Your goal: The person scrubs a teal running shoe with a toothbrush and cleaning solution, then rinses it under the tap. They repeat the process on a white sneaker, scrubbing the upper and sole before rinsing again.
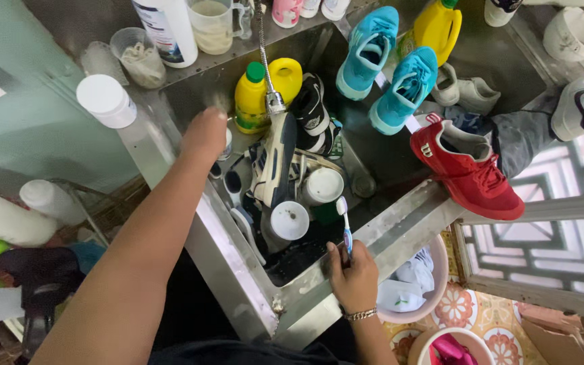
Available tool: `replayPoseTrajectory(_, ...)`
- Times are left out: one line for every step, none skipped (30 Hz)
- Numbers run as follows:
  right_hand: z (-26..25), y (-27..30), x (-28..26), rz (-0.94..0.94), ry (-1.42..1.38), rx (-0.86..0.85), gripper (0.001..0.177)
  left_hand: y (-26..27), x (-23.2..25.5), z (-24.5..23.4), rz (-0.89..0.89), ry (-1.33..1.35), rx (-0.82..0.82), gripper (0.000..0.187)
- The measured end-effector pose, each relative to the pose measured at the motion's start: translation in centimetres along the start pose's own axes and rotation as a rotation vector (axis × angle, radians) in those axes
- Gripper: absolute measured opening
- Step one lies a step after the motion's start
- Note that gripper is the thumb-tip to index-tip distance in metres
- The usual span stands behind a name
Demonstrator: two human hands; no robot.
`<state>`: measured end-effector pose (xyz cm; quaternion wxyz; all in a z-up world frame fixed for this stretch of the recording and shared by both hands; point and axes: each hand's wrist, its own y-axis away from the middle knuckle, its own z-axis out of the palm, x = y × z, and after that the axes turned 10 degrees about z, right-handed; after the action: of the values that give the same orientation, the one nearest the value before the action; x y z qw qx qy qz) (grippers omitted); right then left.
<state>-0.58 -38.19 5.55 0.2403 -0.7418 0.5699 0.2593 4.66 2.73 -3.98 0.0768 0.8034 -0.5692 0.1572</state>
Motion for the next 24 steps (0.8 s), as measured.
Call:
replayPoseTrajectory(0.0,0.0,0.0,0.017,-0.002,-0.002,0.035,-0.6,-0.3,0.9,0.043,-0.064,0.035,0.016)
replayPoseTrajectory(0.0,0.0,-0.1,0.034,-0.006,-0.003,0.033,-1.2,-0.6,1.8,0.027,-0.083,-0.015,0.017)
replayPoseTrajectory(0.0,0.0,-0.1,0.051,-0.01,-0.005,0.032,-1.7,-0.9,2.6,0.011,-0.102,-0.065,0.017)
replayPoseTrajectory(0.0,-0.1,-0.2,0.043,-0.012,-0.003,0.032,-2.2,-1.2,3.2,-0.002,-0.123,-0.114,0.018)
replayPoseTrajectory(0.0,-0.2,-0.3,0.035,-0.014,-0.001,0.032,-2.5,-1.5,3.7,-0.011,-0.107,-0.118,0.018)
replayPoseTrajectory(-0.1,-0.3,-0.3,0.027,-0.015,0.0,0.032,-2.6,-1.7,4.1,-0.021,-0.092,-0.122,0.018)
replayPoseTrajectory(-0.1,-0.3,-0.4,0.028,-0.018,0.001,0.031,-2.7,-1.9,4.3,-0.03,-0.076,-0.127,0.018)
replayPoseTrajectory(-0.3,-0.3,-0.4,0.029,-0.02,0.003,0.031,-2.7,-2.0,4.5,-0.024,-0.078,-0.11,0.017)
replayPoseTrajectory(-0.4,-0.3,-0.5,0.03,-0.021,0.005,0.031,-2.7,-2.1,4.5,-0.017,-0.08,-0.093,0.015)
replayPoseTrajectory(-0.4,-0.4,-0.6,0.033,-0.02,0.001,0.03,-2.7,-2.2,4.4,-0.01,-0.082,-0.074,0.014)
replayPoseTrajectory(-0.5,-0.5,-0.7,0.036,-0.019,-0.002,0.029,-2.8,-2.3,4.3,-0.041,-0.065,-0.088,0.012)
replayPoseTrajectory(-0.5,-0.5,-0.8,0.04,-0.018,-0.005,0.029,-2.8,-2.3,4.1,-0.072,-0.047,-0.102,0.013)
replayPoseTrajectory(-0.5,-0.5,-0.8,0.029,-0.018,-0.001,0.029,-2.9,-2.3,4.0,-0.103,-0.03,-0.117,0.016)
replayPoseTrajectory(-0.5,-0.6,-0.9,0.018,-0.017,0.002,0.029,-3.0,-2.3,3.9,-0.168,0.028,-0.134,0.019)
replayPoseTrajectory(-0.5,-0.6,-0.9,0.007,-0.016,0.004,0.029,-3.2,-2.3,3.8,-0.232,0.086,-0.15,0.022)
replayPoseTrajectory(-0.5,-0.6,-1.0,0.0,-0.007,0.007,0.031,-3.2,-2.3,3.9,-0.297,0.145,-0.169,0.025)
replayPoseTrajectory(-0.5,-0.6,-1.0,-0.006,0.002,0.009,0.032,-3.1,-2.3,4.0,-0.254,0.123,-0.179,0.023)
replayPoseTrajectory(-0.6,-0.6,-1.0,-0.014,0.012,0.011,0.034,-3.0,-2.2,4.3,-0.212,0.104,-0.189,0.021)
replayPoseTrajectory(-0.6,-0.6,-1.0,-0.022,0.014,0.008,0.033,-2.9,-2.1,4.5,-0.169,0.084,-0.199,0.019)
replayPoseTrajectory(-0.5,-0.7,-1.0,-0.032,0.013,0.008,0.033,-3.0,-2.1,4.7,-0.104,0.035,-0.166,0.016)
replayPoseTrajectory(-0.5,-0.8,-1.0,-0.043,0.012,0.008,0.033,-3.0,-2.0,4.9,-0.039,-0.014,-0.132,0.016)
replayPoseTrajectory(-0.5,-0.9,-1.0,-0.045,0.015,0.008,0.034,-3.2,-1.9,5.1,0.026,-0.062,-0.097,0.019)
replayPoseTrajectory(-0.4,-1.0,-1.0,-0.047,0.019,0.008,0.035,-3.6,-2.0,5.2,-0.016,-0.022,-0.099,0.02)
replayPoseTrajectory(-0.5,-0.9,-1.0,-0.047,0.024,0.005,0.036,-3.7,-2.1,5.4,-0.06,0.018,-0.105,0.021)
